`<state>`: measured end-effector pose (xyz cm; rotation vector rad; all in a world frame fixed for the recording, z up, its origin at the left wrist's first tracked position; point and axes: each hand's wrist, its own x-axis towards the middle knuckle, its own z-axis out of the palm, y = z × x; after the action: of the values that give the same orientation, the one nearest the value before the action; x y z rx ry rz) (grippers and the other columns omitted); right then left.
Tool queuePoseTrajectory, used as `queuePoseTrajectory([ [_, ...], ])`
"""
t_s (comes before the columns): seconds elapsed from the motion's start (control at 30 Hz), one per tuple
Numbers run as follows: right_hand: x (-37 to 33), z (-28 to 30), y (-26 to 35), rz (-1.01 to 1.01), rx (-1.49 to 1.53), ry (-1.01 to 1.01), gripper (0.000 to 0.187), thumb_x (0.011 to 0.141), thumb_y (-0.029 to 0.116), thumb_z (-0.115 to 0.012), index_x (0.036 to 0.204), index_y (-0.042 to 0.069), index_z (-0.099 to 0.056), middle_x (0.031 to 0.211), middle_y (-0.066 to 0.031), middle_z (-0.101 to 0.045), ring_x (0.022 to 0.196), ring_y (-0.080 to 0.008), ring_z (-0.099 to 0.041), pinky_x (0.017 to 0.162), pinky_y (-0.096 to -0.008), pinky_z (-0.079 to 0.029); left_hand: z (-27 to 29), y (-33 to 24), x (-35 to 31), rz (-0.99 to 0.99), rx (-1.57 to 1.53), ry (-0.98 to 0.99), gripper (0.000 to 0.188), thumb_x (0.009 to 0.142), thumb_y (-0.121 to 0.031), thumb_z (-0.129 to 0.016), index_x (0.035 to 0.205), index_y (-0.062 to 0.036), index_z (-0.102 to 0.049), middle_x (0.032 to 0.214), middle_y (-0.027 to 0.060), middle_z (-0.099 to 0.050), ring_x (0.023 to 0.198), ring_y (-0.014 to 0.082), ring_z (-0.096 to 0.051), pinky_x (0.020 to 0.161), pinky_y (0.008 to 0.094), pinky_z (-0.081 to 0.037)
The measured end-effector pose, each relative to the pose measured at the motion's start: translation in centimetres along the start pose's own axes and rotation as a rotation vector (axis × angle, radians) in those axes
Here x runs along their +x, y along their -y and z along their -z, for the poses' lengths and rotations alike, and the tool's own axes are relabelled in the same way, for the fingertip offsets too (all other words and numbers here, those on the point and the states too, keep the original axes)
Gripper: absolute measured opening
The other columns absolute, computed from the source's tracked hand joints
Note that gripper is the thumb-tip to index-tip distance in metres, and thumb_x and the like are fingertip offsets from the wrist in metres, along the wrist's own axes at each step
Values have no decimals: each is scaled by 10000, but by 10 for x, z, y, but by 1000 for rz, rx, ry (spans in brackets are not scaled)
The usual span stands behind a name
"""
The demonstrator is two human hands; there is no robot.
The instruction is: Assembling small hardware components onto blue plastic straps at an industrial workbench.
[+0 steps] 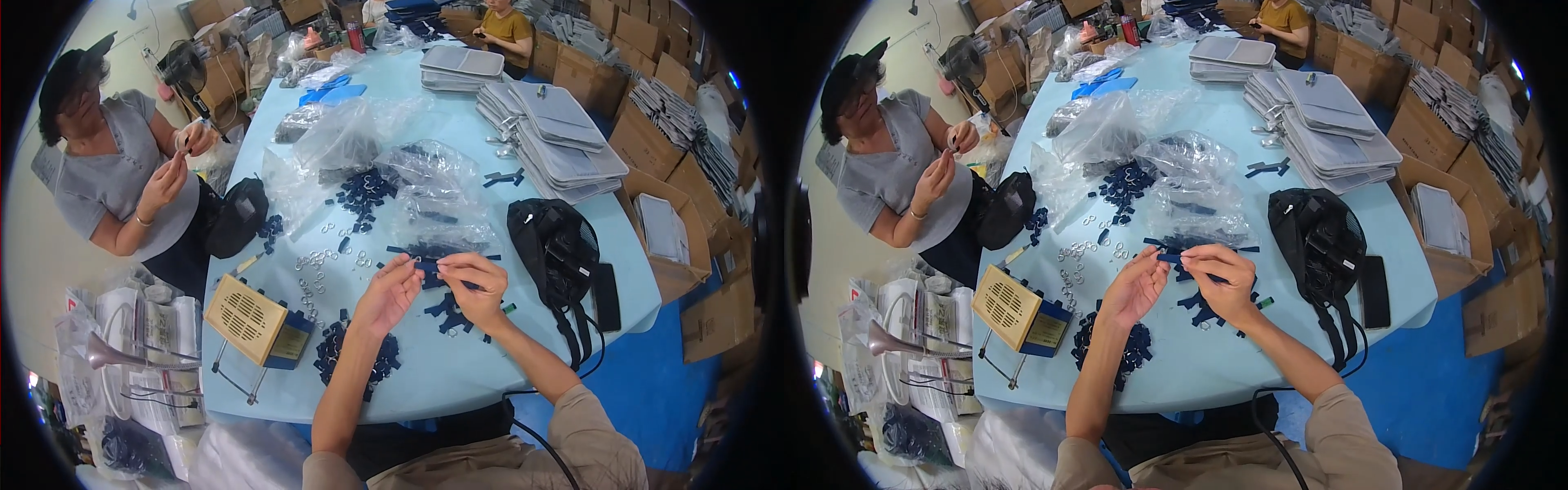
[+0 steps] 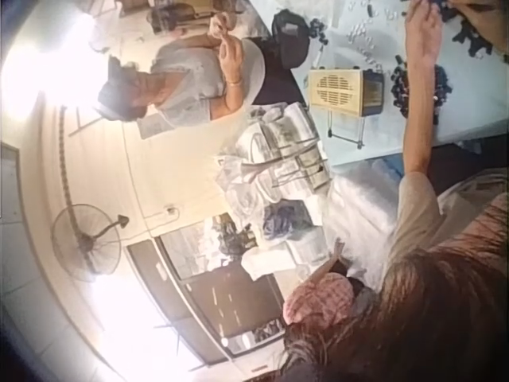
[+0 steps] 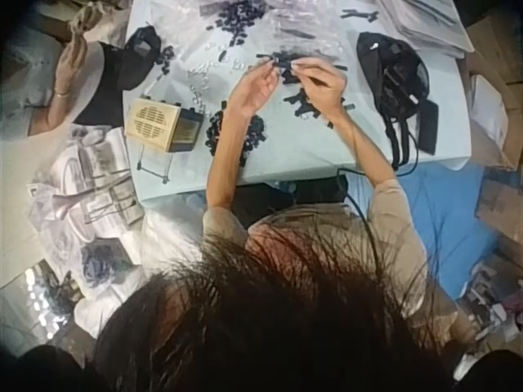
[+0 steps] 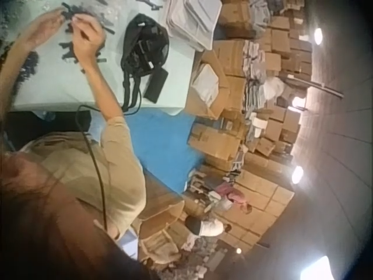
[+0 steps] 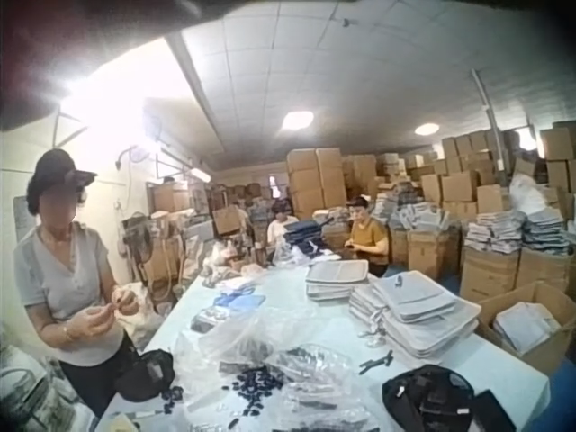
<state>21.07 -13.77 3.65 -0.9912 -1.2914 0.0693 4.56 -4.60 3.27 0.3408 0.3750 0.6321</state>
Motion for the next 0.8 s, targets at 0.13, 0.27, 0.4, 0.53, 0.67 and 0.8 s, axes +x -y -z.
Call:
queuePoseTrajectory([
  [0.13, 1, 4, -1, 47, -24, -13, 147, 777, -142, -729, 877, -34, -740, 941, -149, -714, 722, -180, -709, 659, -254, -575, -7, -1, -3, -18, -48, 40, 152, 921, 32, -636, 1060, -27, -623, 974, 112, -697, 881, 213, -703, 774, 260, -595],
  [0.27, 1, 4, -2, 78, -50, -1, 155, 776, -142, -730, 884, -31, -744, 942, -147, -714, 725, -178, -709, 655, -252, -574, -6, -3, -4, -15, -72, 50, 162, 921, 36, -633, 1070, -25, -617, 970, 114, -697, 882, 214, -702, 770, 254, -594],
  [0.4, 1, 5, -1, 78, -37, -21, 159, 773, -146, -729, 880, -29, -744, 943, -148, -714, 720, -175, -705, 649, -253, -572, -10, 0, -4, -8, -29, 37, 169, 921, 37, -632, 1077, -25, -613, 964, 119, -695, 886, 214, -701, 767, 251, -596],
  [0.53, 0, 5, 0, 66, -11, -28, 155, 770, -151, -721, 869, -34, -739, 942, -147, -715, 715, -177, -703, 645, -256, -572, -9, 6, -3, 17, -50, 35, 180, 931, 33, -619, 1100, -26, -602, 966, 121, -690, 878, 212, -698, 760, 250, -598],
  [0.67, 2, 6, 5, 62, 1, -32, 143, 773, -152, -711, 861, -41, -733, 941, -144, -717, 706, -179, -702, 642, -259, -571, -13, 10, -4, 18, -108, 45, 186, 946, 26, -599, 1125, -24, -594, 997, 124, -681, 887, 213, -692, 758, 249, -598],
  [0.8, 2, 8, 4, 71, -16, -12, 131, 776, -145, -706, 859, -46, -731, 934, -149, -721, 702, -186, -703, 648, -266, -576, -8, 13, -1, 29, -148, 81, 186, 953, 16, -593, 1135, -22, -593, 1012, 126, -676, 900, 214, -689, 757, 246, -594],
])
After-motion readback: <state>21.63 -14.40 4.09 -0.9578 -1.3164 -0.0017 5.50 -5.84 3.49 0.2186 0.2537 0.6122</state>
